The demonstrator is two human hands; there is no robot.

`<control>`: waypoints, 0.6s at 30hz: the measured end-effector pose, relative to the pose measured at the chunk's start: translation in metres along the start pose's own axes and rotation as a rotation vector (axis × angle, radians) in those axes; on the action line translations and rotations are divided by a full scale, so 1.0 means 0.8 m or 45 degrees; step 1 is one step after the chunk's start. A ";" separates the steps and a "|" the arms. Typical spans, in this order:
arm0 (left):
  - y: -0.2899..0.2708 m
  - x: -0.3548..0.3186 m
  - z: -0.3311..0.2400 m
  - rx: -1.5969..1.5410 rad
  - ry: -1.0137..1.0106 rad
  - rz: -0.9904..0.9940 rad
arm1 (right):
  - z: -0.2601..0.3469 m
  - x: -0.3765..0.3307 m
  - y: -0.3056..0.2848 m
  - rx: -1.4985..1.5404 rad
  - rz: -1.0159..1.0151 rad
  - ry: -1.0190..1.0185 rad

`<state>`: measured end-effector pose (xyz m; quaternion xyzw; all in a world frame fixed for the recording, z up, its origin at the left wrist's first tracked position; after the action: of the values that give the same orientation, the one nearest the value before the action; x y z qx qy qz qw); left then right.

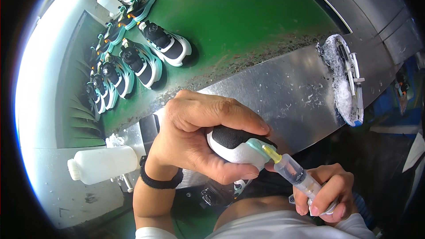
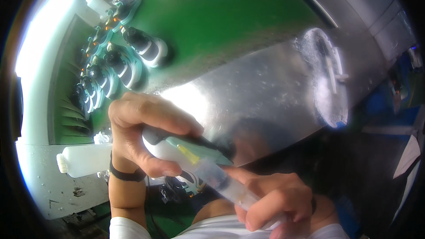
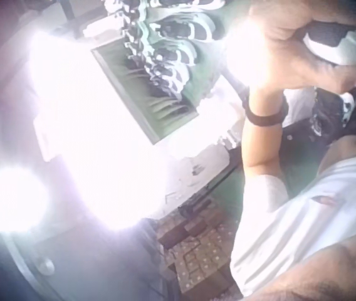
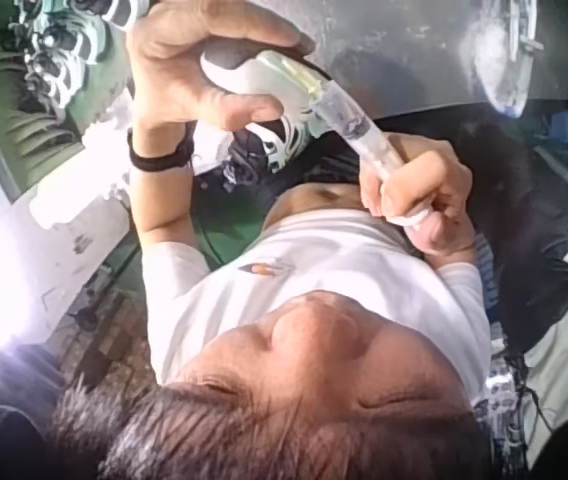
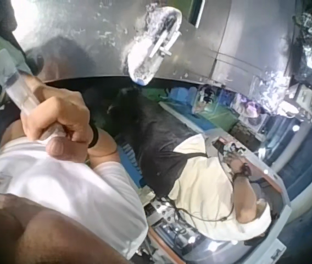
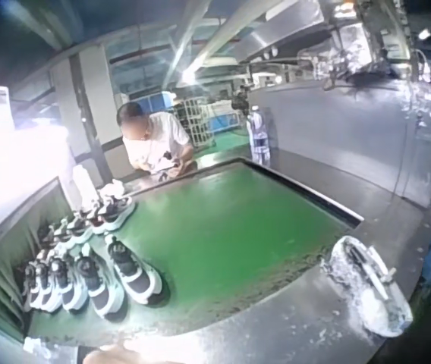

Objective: Apply adhesive or filler to the seams of shoes using a syringe and then refill the syringe.

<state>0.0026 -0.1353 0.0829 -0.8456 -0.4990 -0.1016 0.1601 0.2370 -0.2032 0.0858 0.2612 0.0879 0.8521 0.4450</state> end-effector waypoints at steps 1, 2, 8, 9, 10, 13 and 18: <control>0.000 -0.001 0.000 -0.004 0.003 -0.006 | -0.001 0.002 0.000 -0.004 0.004 0.005; -0.001 -0.003 0.001 -0.001 -0.011 -0.017 | -0.003 0.004 0.000 -0.019 0.027 -0.022; 0.001 0.000 0.004 -0.012 -0.011 -0.012 | 0.000 0.008 0.005 -0.101 0.029 -0.005; 0.002 0.001 0.004 -0.025 -0.013 -0.014 | 0.000 0.009 0.005 -0.110 0.022 -0.020; 0.003 0.002 0.005 -0.029 -0.015 -0.013 | -0.001 0.010 0.005 -0.118 0.015 -0.034; 0.005 0.003 0.004 -0.002 -0.003 -0.008 | -0.003 0.010 0.001 -0.127 0.074 -0.125; 0.003 0.001 0.009 -0.065 -0.015 -0.047 | -0.006 0.008 -0.003 -0.177 0.102 -0.071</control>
<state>0.0055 -0.1332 0.0761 -0.8407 -0.5127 -0.1121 0.1336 0.2335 -0.1964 0.0830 0.2565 0.0057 0.8656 0.4300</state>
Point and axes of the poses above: each hand's wrist, its own x-axis towards the middle knuckle, its own y-axis out of the palm, z = x × y, the point moved 1 cm from there along x, towards the middle knuckle, and after that the axes turned 12 degrees about -y, right-handed, at the moved point
